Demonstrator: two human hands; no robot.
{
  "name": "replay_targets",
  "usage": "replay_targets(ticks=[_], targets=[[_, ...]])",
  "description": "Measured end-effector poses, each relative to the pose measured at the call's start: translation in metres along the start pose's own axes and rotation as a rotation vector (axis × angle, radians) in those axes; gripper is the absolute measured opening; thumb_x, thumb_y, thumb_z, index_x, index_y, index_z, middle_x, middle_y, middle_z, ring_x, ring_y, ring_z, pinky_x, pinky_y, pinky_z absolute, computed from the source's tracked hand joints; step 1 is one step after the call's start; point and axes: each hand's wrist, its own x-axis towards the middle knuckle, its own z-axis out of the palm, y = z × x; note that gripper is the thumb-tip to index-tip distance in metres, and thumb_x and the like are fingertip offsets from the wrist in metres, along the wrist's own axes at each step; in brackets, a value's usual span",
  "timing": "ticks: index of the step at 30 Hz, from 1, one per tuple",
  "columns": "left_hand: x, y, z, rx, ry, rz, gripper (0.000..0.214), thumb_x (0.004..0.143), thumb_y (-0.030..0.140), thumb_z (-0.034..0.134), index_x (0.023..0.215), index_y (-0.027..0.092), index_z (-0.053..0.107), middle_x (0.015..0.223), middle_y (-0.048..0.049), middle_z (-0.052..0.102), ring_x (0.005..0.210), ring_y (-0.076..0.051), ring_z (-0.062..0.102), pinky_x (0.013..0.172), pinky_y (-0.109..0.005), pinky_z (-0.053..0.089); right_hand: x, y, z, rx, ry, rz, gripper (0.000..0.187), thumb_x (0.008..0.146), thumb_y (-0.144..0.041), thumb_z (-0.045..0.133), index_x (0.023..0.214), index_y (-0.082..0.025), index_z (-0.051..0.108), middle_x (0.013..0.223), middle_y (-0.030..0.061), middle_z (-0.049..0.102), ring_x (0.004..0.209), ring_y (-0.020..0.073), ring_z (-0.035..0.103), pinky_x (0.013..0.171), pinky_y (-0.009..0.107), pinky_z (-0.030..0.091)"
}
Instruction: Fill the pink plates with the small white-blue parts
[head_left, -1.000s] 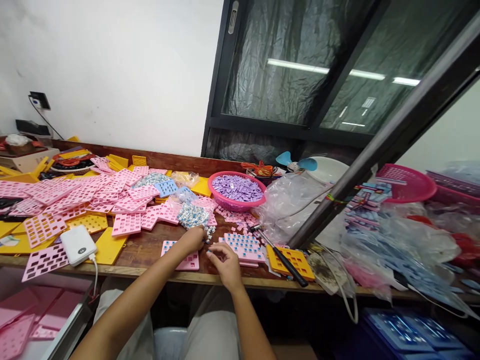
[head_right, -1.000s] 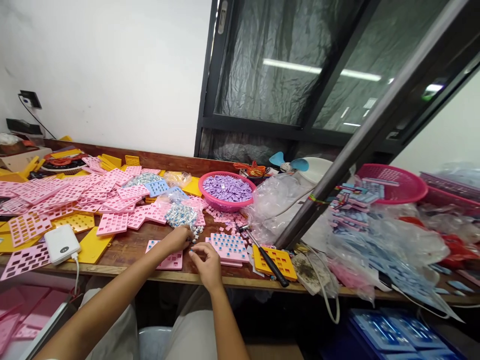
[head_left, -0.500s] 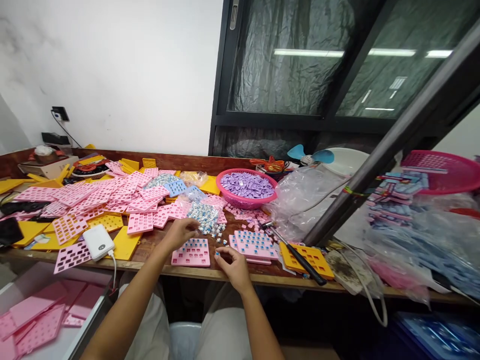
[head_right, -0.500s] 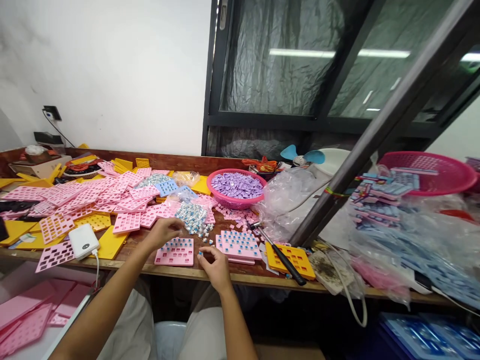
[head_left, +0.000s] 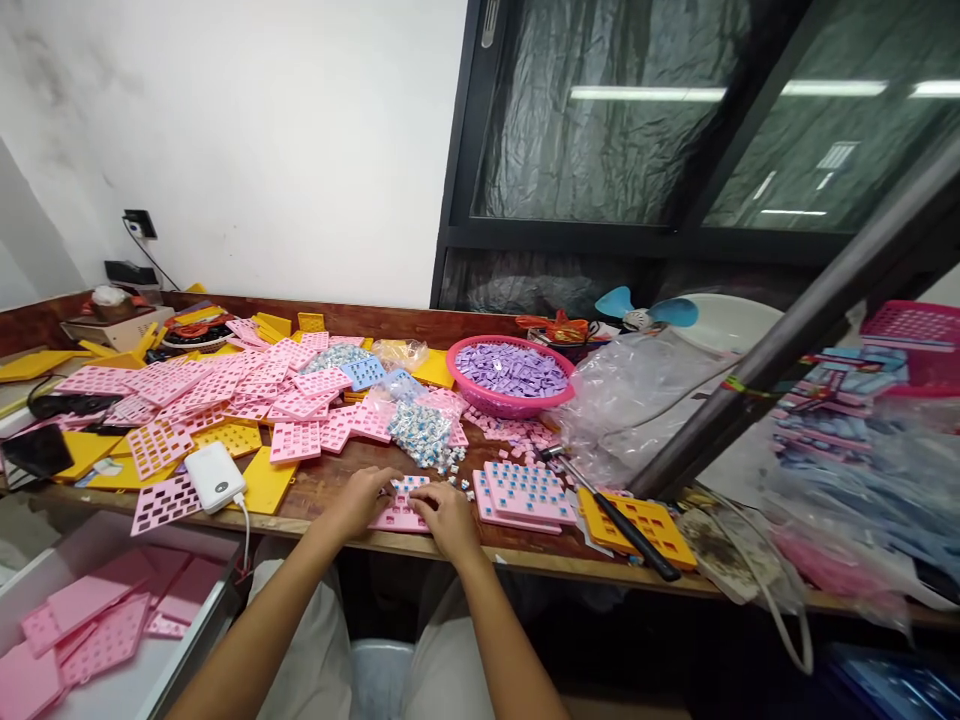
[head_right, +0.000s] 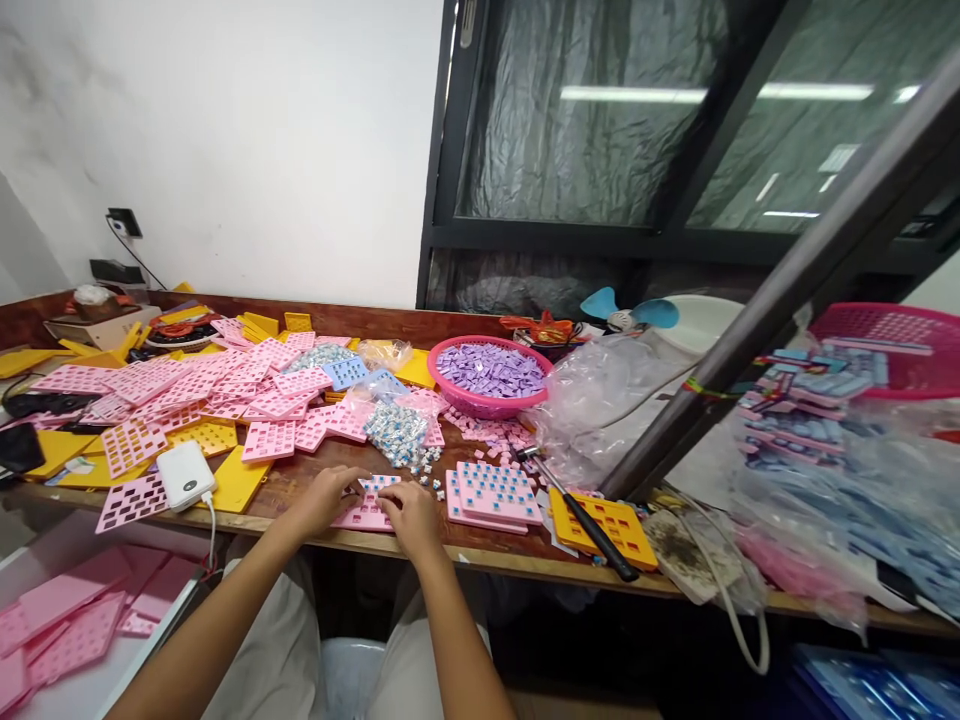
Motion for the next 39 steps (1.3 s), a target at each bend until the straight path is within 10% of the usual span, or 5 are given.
replay_targets(ticks=[28,33,39], targets=[[-0.008,-0.003,0.014,0.116,0.028,0.044,0.022,0.090,0.012,0.059,0.104,0.023,0.071,0.101,-0.0045,0.077,0.094,-0.022,0.067,0.089,-0.033,0.046,-0.015,-0.020,0.001,-0.537,-0.051,-0.138,0.022,0.101,-0.029,0.051,0.102,-0.024,0.072,0.102,0.0084,0.069,0.098,0.0251,0.054,0.084,0.039,0.037],[0.014,0.010,0.007,0.073,0.089,0.090,0.023,0.088,0.013,0.060,0.107,0.021,0.071,0.106,-0.0064,0.074,0.102,-0.022,0.065,0.093,-0.033,0.047,-0.036,-0.022,-0.005,-0.449,-0.046,-0.203,0.030,0.101,-0.030,0.050,0.127,-0.023,0.063,0.123,0.0104,0.065,0.113,0.0263,0.051,0.093,0.039,0.039],[0.069,0.040,0.028,0.198,-0.119,0.178,0.021,0.090,0.017,0.059,0.105,0.020,0.074,0.103,-0.0087,0.071,0.100,-0.023,0.065,0.091,-0.031,0.048,-0.030,-0.005,-0.058,-0.511,0.102,0.025,0.019,0.096,-0.022,0.054,0.106,-0.021,0.070,0.107,0.0105,0.069,0.104,0.0275,0.056,0.093,0.041,0.038]])
